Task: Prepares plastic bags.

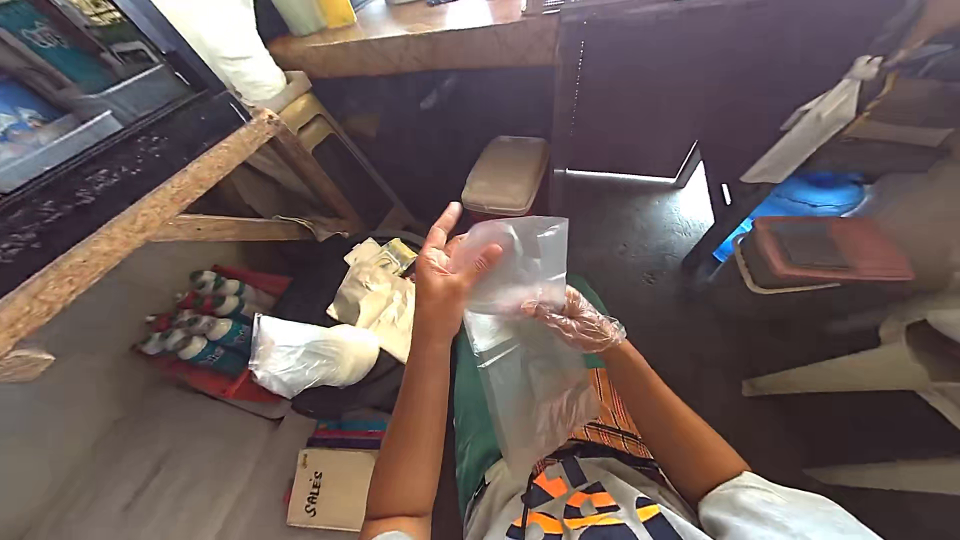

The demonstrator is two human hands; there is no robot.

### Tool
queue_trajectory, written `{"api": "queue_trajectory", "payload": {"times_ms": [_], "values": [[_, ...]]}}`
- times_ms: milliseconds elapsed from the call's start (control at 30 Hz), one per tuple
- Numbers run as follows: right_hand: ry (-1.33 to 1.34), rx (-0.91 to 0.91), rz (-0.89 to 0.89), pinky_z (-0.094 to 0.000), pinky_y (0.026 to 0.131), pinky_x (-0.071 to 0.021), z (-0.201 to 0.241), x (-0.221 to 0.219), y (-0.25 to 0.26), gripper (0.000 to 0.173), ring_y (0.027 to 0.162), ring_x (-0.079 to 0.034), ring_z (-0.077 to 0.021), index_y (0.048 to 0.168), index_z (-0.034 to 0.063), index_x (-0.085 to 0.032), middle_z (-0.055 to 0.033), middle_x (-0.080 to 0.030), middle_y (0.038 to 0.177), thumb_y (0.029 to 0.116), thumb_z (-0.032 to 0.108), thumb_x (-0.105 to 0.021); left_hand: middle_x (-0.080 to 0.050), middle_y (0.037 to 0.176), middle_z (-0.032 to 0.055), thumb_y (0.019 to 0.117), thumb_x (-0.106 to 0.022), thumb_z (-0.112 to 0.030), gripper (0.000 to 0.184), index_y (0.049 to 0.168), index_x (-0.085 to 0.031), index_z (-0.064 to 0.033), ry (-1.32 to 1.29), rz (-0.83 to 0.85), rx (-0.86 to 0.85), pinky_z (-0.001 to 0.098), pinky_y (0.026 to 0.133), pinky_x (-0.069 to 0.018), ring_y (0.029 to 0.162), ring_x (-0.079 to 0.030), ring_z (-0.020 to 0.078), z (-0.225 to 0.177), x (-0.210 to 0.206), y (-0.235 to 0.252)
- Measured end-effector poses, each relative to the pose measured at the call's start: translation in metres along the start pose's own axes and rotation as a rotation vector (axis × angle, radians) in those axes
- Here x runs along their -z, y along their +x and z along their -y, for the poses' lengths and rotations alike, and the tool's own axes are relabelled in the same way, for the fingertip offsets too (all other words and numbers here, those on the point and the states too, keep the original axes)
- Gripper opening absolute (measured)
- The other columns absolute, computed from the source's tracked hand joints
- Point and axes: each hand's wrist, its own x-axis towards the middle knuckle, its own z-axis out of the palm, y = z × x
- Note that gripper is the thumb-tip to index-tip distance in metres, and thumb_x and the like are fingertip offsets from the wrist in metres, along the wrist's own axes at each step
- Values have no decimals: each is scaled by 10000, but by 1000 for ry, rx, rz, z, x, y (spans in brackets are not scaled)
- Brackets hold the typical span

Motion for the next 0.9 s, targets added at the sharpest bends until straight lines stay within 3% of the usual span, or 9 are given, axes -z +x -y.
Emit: {"api": "queue_trajectory", "payload": {"times_ms": [67,167,233,300,400,500,600,767,900], "values": [[-40,-12,-17,-142,850,-523,-5,1,-3,173,881,-624,91,1010,-12,-722,53,-720,914,986,70,-572,-779,990,1,938,-653,46,255,1183,-664,-24,-111,-72,-87,252,814,-622,860,-748,84,2,-13,9],[-78,-15,-132,-176,869,-537,-8,-2,-5,256,940,-642,44,1081,-15,-696,10,-716,993,939,198,-688,-767,926,-68,958,-648,11,156,1047,-719,-95,-96,-114,-180,228,769,-622,806,-730,47,9,-19,5],[-151,8,-258,-256,958,-546,8,0,4,753,1148,-636,-75,1420,-32,-524,-110,-637,1330,831,356,-788,-740,926,-99,950,-667,-29,139,1045,-721,-115,13,-94,-255,211,739,-604,791,-694,13,10,-16,1],[-249,151,-349,-308,1006,-540,30,3,17,1024,1254,-603,-144,1533,-32,-358,-164,-538,1471,783,485,-824,-730,899,-137,906,-703,-45,130,975,-719,-155,88,-94,-347,183,706,-587,773,-675,-28,10,-20,-1],[-378,271,-432,-294,925,-577,61,-6,28,706,1092,-676,-141,1429,-28,-521,-155,-656,1294,852,267,-803,-704,874,-165,896,-725,-75,103,905,-700,-175,45,-109,-496,153,742,-571,808,-656,-58,10,-35,-5],[-411,320,-461,-220,828,-569,60,-5,29,208,871,-703,-105,1071,-34,-759,-124,-748,955,902,43,-665,-655,825,-205,967,-657,-121,111,888,-647,-197,68,-183,-596,104,704,-532,770,-618,-103,5,-35,-8],[-298,288,-367,-198,835,-545,55,0,16,138,887,-678,-63,963,-25,-769,-99,-737,924,916,50,-663,-574,728,-238,1021,-584,-145,187,850,-593,-223,118,-204,-591,60,579,-471,641,-548,-140,5,-25,-9],[-296,272,-377,-173,831,-525,54,-3,6,190,880,-659,-29,943,-51,-739,-95,-722,893,965,81,-605,-764,1048,-111,1000,-627,-156,139,1047,-746,-210,46,30,-477,194,848,-592,968,-716,24,10,-6,-17],[-270,301,-238,-204,827,-516,39,-2,-2,257,868,-657,-72,907,-78,-705,-124,-702,863,996,83,-526,-766,912,-146,965,-597,10,243,977,-742,-185,-115,-87,-327,144,747,-585,820,-706,-35,2,-11,-29]]}}
